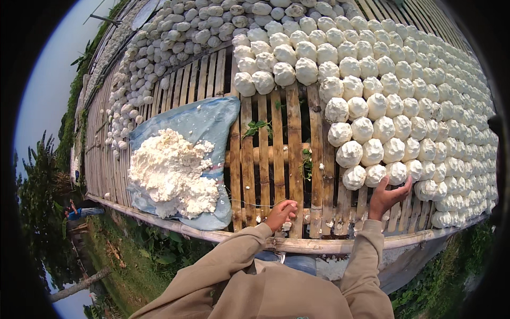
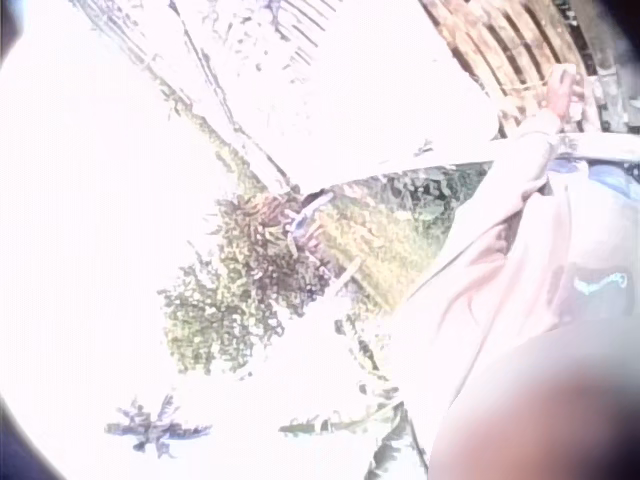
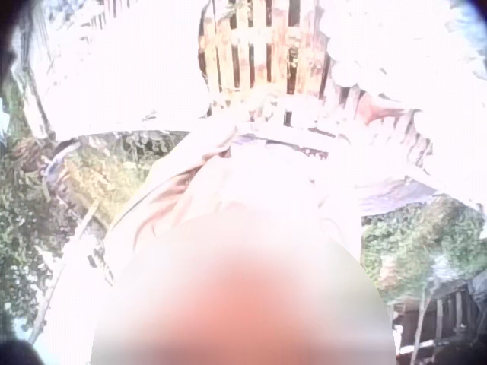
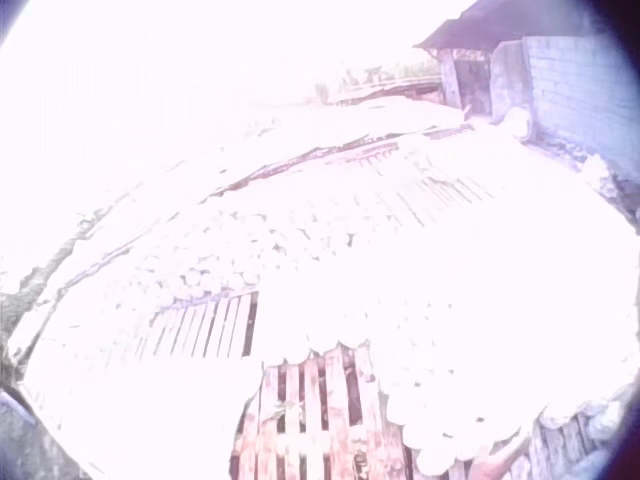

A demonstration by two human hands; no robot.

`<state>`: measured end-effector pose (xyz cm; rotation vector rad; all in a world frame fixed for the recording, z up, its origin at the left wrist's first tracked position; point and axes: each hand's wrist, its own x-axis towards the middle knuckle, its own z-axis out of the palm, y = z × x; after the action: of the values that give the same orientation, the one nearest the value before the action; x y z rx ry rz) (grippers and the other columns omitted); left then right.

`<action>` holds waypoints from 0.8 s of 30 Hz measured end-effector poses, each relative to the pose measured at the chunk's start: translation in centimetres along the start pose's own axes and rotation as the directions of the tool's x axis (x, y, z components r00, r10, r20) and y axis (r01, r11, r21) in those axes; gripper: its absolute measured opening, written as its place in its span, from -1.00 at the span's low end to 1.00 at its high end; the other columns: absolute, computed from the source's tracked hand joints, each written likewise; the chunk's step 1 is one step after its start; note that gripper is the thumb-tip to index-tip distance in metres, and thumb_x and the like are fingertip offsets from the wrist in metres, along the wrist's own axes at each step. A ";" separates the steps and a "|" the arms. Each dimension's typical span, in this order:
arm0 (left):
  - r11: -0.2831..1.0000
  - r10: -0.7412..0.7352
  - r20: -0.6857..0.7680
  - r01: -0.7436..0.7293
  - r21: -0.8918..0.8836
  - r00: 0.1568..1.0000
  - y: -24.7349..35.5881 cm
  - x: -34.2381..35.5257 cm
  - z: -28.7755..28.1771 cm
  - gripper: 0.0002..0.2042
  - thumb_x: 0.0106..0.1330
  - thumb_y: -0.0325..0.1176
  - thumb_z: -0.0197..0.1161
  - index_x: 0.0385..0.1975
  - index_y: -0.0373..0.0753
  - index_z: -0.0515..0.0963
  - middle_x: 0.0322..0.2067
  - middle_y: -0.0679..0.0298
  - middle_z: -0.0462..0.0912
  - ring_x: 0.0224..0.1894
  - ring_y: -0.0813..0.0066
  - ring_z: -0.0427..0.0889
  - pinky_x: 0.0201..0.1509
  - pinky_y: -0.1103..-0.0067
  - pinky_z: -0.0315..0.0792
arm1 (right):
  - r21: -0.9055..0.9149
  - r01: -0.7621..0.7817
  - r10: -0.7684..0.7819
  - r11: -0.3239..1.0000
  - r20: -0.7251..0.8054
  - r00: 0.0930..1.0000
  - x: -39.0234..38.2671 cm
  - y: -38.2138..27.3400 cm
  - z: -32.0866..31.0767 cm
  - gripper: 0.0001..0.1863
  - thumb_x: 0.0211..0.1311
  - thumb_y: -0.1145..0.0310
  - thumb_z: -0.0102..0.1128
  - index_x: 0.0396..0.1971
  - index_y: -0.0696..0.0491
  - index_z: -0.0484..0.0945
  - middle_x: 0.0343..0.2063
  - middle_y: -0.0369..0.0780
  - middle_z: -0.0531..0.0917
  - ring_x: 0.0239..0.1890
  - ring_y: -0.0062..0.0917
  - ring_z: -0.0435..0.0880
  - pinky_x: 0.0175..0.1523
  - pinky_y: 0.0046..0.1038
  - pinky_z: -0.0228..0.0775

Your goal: The person scoops a white dough-like material from a large woven basket, then rolls portions into small balls and places them on a bamboo drying rack. The person repeats this process, forming many uniform balls and arranging them in rows.

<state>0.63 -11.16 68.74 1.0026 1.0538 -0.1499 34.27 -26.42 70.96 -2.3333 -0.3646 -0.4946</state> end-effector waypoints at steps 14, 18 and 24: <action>0.830 0.543 -0.836 -0.202 0.520 0.078 -2.8 -10.1 -35.6 -0.61 0.54 -0.27 0.10 0.25 -0.31 0.50 0.23 -0.01 0.50 0.27 0.05 0.48 0.37 0.25 0.35 | 0.753 0.020 -0.750 0.658 0.657 -0.076 -35.8 -40.3 13.6 -0.06 0.13 0.15 0.51 0.50 -0.04 0.22 0.43 0.07 0.31 0.49 0.01 0.25 0.49 -0.11 0.23; 0.690 0.723 -0.674 -0.102 0.717 0.155 -2.8 -11.2 -43.7 -0.59 0.61 -0.22 -0.04 0.30 -0.26 0.52 0.32 -0.03 0.49 0.38 -0.09 0.42 0.50 0.17 0.22 | 0.241 -0.550 -0.394 0.800 0.901 -0.178 -42.7 -47.2 16.7 -0.16 0.44 -0.09 0.19 0.55 0.02 0.14 0.45 0.04 0.32 0.50 -0.13 0.29 0.51 -0.21 0.20; 0.800 0.600 -0.776 -0.154 0.580 0.197 -3.8 -3.4 -41.7 -0.69 0.54 -0.15 0.05 0.02 -0.02 0.73 -0.11 0.10 0.63 -0.03 -0.02 0.56 0.13 0.19 0.41 | -0.303 -0.907 -0.130 0.293 0.927 -0.352 -48.8 -47.0 20.0 -0.34 0.60 -0.09 -0.06 0.46 0.05 0.27 0.32 -0.10 0.49 0.33 -0.37 0.46 0.34 -0.27 0.38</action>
<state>-30.47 16.66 64.20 1.7998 1.8522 0.8626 -22.49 14.97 63.45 -1.0801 0.0910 1.8315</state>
